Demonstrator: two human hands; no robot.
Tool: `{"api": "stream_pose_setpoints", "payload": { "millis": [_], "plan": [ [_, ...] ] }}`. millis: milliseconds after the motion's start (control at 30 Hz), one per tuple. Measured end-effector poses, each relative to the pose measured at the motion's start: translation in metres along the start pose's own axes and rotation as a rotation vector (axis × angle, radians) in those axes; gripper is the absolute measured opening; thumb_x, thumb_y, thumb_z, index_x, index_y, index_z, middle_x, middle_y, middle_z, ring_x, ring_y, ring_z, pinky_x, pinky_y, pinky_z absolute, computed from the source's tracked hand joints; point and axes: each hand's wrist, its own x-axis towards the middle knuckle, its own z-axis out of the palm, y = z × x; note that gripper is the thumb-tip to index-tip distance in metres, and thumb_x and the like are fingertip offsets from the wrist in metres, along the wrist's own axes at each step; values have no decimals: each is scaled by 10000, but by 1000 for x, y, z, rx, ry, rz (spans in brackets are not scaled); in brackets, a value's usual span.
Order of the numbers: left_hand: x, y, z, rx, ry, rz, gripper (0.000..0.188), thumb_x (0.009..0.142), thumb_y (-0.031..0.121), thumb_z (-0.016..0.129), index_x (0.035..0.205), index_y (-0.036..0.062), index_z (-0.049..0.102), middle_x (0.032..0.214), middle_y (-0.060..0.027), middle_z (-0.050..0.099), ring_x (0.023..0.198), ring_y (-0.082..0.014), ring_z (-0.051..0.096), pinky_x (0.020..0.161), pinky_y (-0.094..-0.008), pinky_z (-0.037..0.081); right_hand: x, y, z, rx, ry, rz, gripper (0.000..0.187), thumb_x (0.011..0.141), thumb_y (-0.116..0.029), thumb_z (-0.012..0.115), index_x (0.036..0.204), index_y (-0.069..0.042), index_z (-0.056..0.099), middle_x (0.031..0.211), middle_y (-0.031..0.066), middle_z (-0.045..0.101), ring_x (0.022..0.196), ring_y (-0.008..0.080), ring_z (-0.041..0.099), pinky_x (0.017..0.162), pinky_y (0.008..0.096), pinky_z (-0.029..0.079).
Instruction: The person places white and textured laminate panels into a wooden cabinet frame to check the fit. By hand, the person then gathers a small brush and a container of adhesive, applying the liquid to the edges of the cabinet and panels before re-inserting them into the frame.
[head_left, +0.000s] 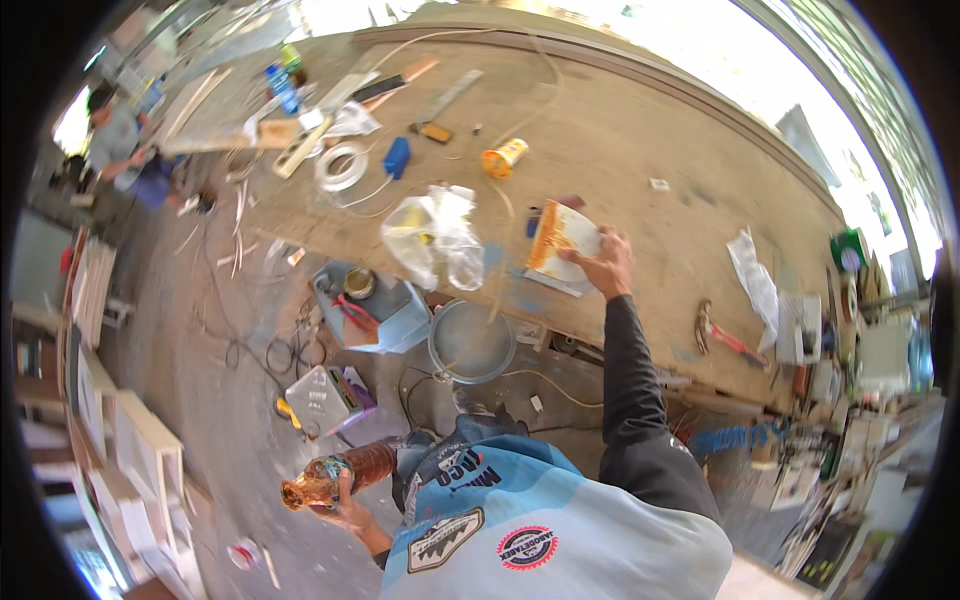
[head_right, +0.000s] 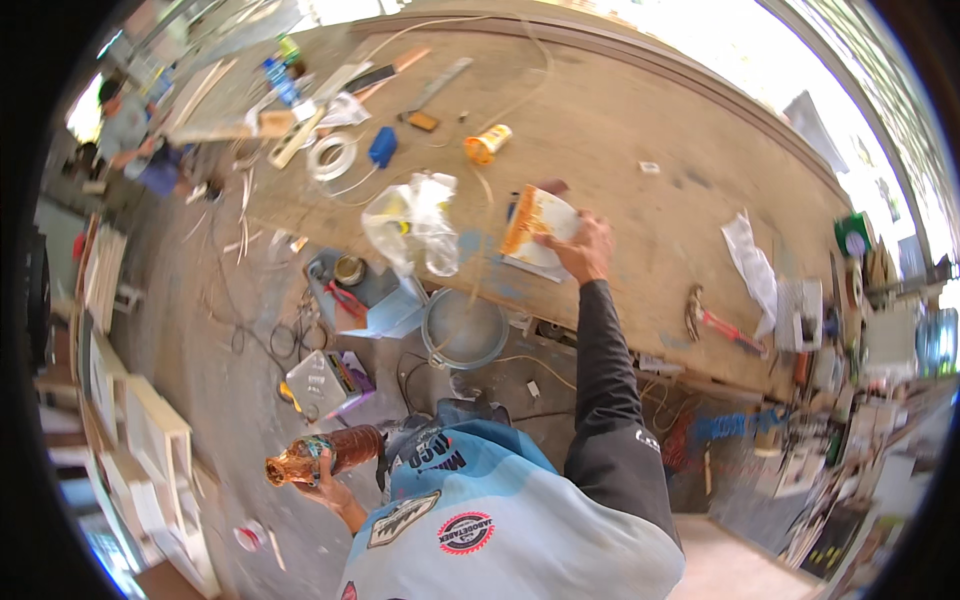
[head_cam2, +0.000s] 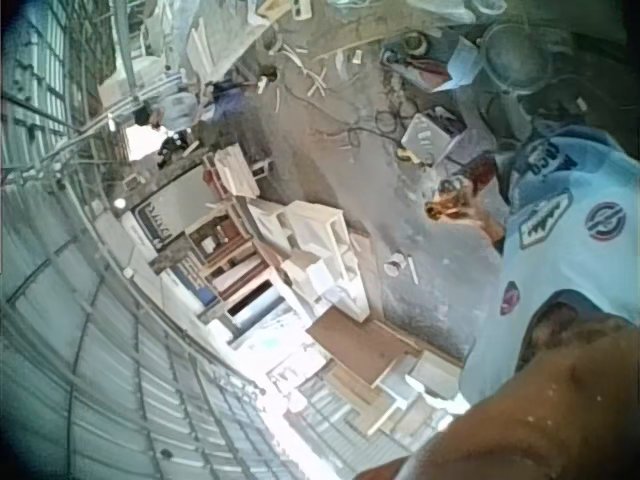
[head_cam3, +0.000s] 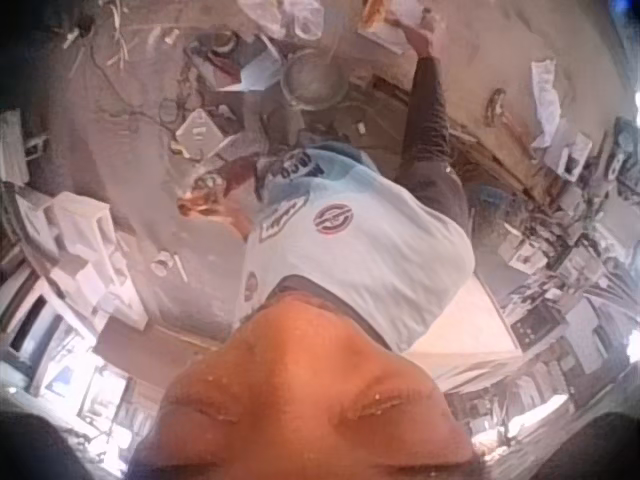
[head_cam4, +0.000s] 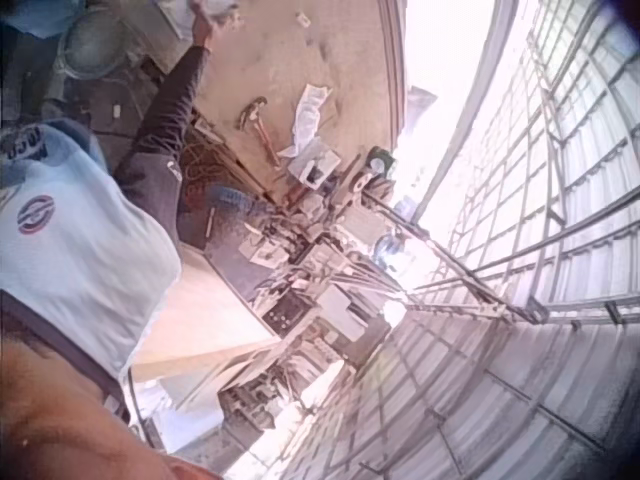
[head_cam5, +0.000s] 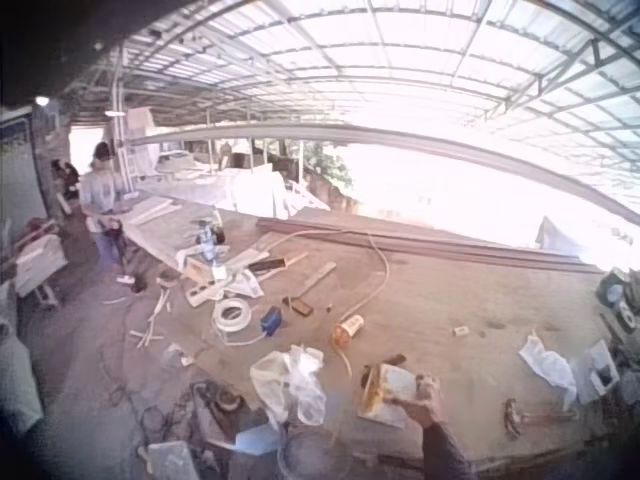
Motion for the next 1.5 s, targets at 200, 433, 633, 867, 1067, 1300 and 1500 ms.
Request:
{"api": "stream_pose_setpoints", "payload": {
  "millis": [200,433,633,867,1067,1300,1500],
  "plan": [
    [-16,-18,-42,63,248,-66,802,674,145,848,1344,-74,464,1256,-191,571,1117,-310,581,989,-434,466,26,52,25,473,-22,109,748,569,-171,928,1160,3,503,1017,82,621,915,181,632,810,298,525],
    [-30,-15,-80,127,447,-63,825,677,156,844,1369,-58,450,1257,-183,568,1116,-305,584,992,-413,469,2,-34,-31,1188,-236,-21,468,793,-48,766,1214,35,579,1065,49,625,962,175,636,856,295,510],
    [-39,-71,-113,28,694,-135,844,614,75,883,1351,6,475,1213,-118,589,1090,-262,592,970,-388,483,-41,-123,30,1495,-399,114,529,980,-328,598,1390,-20,468,1361,133,556,1229,283,558,1029,451,473],
    [-28,-102,-91,-152,872,-225,814,588,60,901,1289,43,488,1160,-73,607,1045,-208,615,954,-366,491,-134,-230,203,1599,-1267,405,603,1012,-440,486,1471,-60,392,1509,90,427,1357,294,431,1150,503,306],
    [-28,-134,-87,-101,1083,-151,850,578,105,919,1301,49,475,1153,-64,598,1075,-198,604,957,-355,489,-227,-277,351,1247,-1898,577,570,996,-378,505,1460,-62,411,1487,108,457,1356,311,434,1148,507,300],
    [-27,-155,-88,78,1378,-77,814,589,121,900,1286,73,482,1122,-59,610,1037,-157,602,926,-319,490,-324,-358,492,724,-2436,485,560,926,-291,524,1430,-56,453,1448,126,502,1329,343,466,1125,550,320],
    [-12,-137,-65,157,1720,-67,786,611,167,917,1269,89,494,1151,-52,610,1072,-139,588,952,-314,478,-437,-435,583,265,-2493,282,573,926,-292,529,1418,-10,449,1411,159,529,1262,363,524,1085,520,388]
  ]
}}
